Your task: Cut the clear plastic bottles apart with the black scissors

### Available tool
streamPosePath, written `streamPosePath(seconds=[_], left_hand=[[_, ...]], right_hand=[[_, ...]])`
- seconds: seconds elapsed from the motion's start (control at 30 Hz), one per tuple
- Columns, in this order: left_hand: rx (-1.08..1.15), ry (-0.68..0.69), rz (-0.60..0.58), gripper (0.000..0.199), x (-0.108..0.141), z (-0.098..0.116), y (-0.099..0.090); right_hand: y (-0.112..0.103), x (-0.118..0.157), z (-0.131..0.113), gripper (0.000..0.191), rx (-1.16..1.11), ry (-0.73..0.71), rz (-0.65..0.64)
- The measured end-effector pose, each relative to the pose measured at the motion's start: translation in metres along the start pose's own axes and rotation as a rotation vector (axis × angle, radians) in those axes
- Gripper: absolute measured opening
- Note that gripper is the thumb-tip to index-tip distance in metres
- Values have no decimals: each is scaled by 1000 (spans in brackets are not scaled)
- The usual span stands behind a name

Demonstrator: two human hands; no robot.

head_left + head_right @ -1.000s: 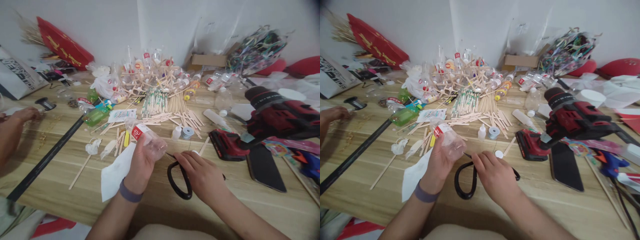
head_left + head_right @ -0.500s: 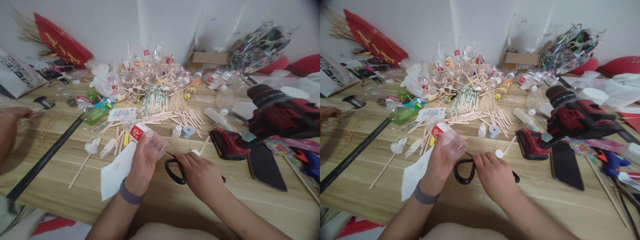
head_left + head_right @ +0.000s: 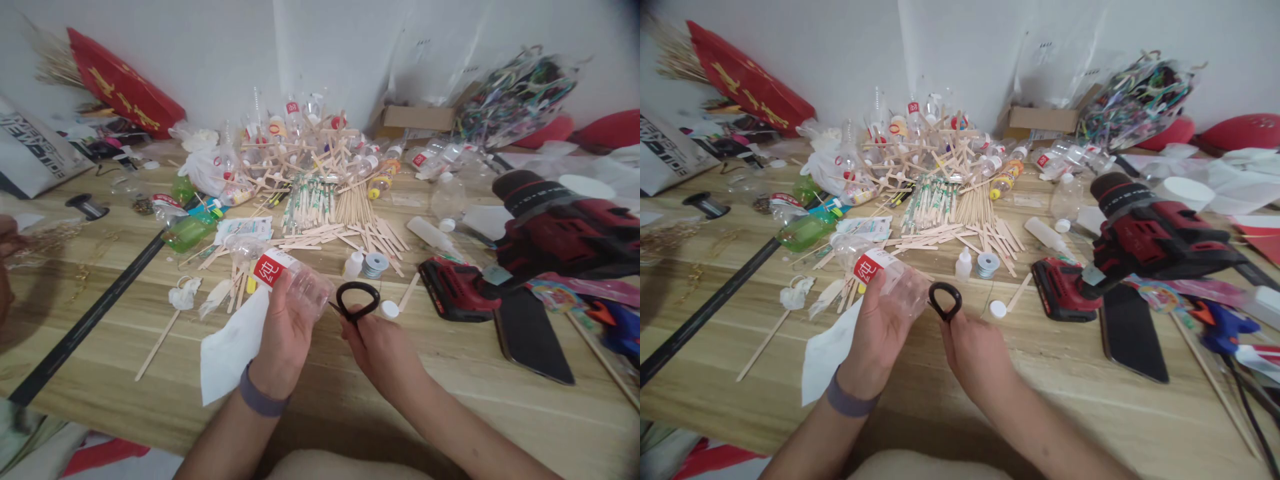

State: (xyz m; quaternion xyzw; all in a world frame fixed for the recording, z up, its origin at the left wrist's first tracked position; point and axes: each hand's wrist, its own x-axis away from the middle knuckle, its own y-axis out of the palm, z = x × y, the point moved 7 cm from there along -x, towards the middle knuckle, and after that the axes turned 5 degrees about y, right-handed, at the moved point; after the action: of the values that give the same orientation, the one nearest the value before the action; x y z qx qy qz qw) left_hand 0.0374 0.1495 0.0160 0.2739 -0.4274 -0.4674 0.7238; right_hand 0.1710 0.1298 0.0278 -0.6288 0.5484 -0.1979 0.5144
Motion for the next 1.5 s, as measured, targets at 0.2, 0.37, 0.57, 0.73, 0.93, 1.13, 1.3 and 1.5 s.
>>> streamPosePath(seconds=[0.2, 0.37, 0.57, 0.73, 0.93, 1.13, 1.3, 1.5], left_hand=[[-13, 83, -19, 10, 3, 5, 4], [-25, 110, -26, 13, 4, 9, 4], [-23, 84, -51, 24, 4, 12, 7], [1, 63, -59, 22, 6, 10, 11], [-2, -26, 0, 36, 10, 7, 13], [17, 4, -2, 30, 8, 8, 13], [10, 32, -35, 26, 5, 6, 9], [-3, 46, -72, 16, 6, 7, 11]], right_hand=[[8, -7, 1, 37, -322, 200, -255], [12, -8, -7, 50, -553, 288, -465], [9, -7, -14, 47, -628, 308, -561], [-2, -7, 1, 39, -391, 225, -256], [-26, -2, 3, 26, -93, -11, 43], [-20, -6, 4, 22, -127, -17, 40], [0, -7, 5, 33, -406, 186, -97], [9, -3, -3, 47, -784, 389, -346]])
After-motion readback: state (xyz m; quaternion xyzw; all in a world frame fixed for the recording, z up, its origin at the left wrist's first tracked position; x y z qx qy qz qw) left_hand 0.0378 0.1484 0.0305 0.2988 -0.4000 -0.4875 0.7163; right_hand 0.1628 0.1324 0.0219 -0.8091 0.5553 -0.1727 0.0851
